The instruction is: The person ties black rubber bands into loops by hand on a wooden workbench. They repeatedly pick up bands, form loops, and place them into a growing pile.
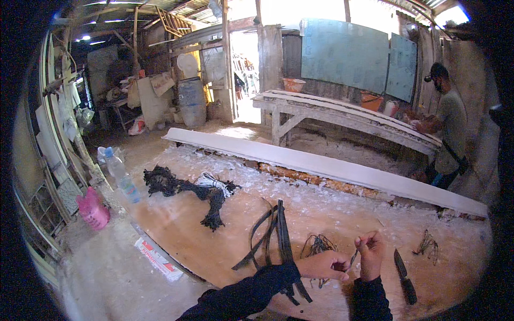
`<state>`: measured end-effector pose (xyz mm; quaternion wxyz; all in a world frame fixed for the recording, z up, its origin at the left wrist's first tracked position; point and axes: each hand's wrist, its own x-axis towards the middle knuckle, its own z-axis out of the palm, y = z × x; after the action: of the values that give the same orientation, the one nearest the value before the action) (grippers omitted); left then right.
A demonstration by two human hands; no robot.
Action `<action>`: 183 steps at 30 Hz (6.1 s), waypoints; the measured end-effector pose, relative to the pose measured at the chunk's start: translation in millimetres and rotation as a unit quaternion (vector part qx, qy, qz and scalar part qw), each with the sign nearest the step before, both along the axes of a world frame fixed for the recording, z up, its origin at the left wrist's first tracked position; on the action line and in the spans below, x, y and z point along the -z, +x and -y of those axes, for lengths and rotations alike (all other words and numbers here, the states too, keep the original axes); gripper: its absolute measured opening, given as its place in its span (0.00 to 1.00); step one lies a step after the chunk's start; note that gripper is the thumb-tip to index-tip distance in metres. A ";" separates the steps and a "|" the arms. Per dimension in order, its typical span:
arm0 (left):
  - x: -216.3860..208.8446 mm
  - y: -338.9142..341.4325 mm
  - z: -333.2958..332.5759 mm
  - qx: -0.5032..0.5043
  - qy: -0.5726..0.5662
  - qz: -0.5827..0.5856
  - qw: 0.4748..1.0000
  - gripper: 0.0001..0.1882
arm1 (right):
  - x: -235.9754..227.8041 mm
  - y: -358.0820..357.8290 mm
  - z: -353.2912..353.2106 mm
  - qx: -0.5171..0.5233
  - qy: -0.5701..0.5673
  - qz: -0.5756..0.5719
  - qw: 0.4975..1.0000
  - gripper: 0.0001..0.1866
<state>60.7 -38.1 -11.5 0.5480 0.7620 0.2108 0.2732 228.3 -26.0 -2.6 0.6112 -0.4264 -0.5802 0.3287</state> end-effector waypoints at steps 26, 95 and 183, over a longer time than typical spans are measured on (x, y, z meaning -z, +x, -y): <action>0.4 -23.2 -23.6 -0.373 0.062 0.066 0.923 0.04 | -5.4 -23.6 30.0 -0.215 0.072 0.180 0.957 0.06; -5.4 -25.0 -22.8 -0.425 0.048 0.047 0.903 0.09 | 10.7 -8.4 -1.5 0.018 0.056 0.122 0.991 0.04; 1.3 -0.2 -1.6 -0.040 -0.124 0.072 0.989 0.13 | 16.0 -2.4 -10.0 0.063 -0.056 0.082 0.993 0.05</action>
<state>60.5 -36.5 -12.8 0.6411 0.6573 0.2331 0.3204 225.9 -16.0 -18.5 0.5562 -0.5210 -0.5809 0.2859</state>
